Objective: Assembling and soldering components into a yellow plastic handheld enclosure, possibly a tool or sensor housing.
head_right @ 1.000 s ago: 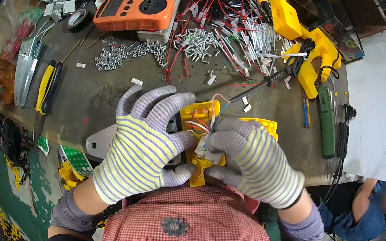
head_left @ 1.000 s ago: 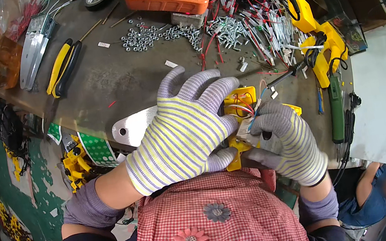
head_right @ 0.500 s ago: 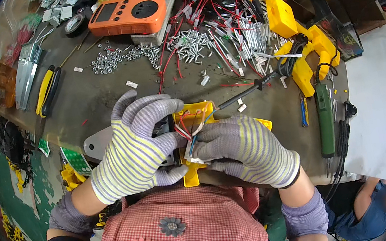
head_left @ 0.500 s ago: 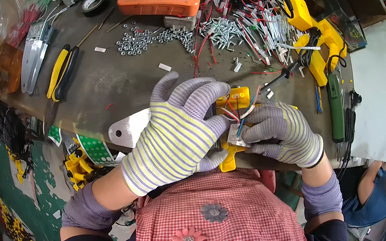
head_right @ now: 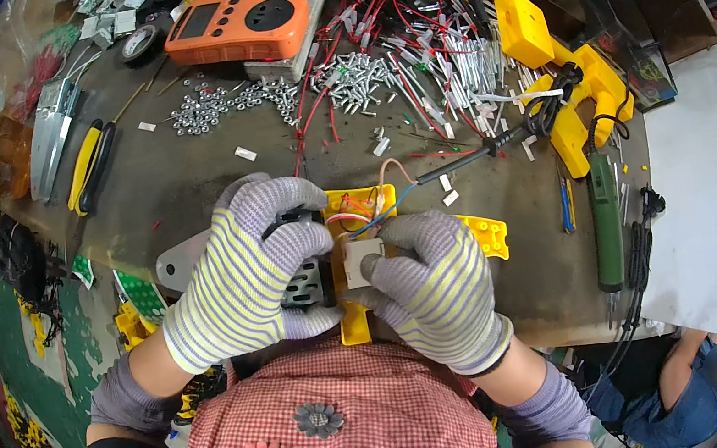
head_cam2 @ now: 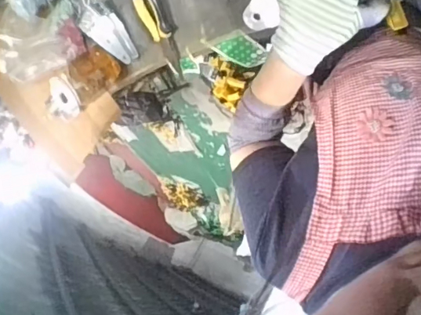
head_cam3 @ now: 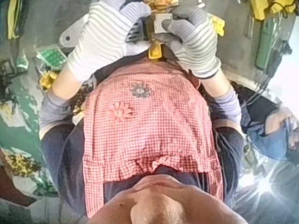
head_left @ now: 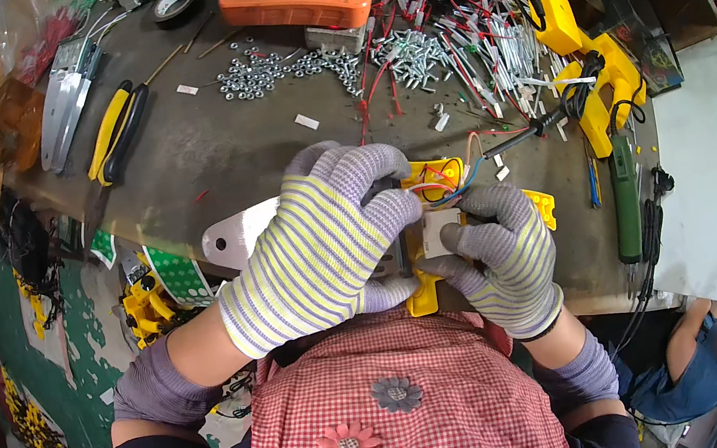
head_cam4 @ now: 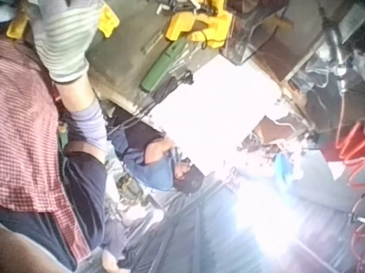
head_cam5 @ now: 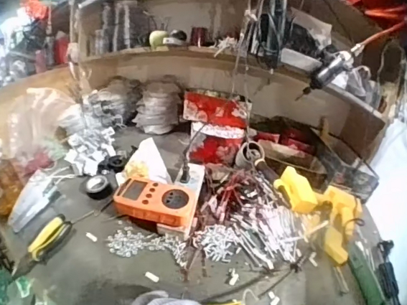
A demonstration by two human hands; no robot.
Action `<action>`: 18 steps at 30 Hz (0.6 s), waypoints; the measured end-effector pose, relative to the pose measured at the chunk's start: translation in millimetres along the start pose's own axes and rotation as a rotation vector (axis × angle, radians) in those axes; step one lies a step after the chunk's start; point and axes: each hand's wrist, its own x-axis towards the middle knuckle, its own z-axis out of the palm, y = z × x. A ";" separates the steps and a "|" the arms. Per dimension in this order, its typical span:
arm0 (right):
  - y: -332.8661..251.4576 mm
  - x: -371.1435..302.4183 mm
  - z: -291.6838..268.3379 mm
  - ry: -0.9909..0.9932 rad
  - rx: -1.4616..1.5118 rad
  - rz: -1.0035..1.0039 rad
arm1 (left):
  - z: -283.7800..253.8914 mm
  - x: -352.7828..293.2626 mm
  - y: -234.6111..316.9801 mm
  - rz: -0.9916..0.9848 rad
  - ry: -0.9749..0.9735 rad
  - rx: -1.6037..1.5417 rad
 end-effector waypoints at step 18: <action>-28.3 -16.0 -17.5 -0.130 -0.100 0.044 | -15.8 -20.8 42.4 -0.164 -0.197 0.162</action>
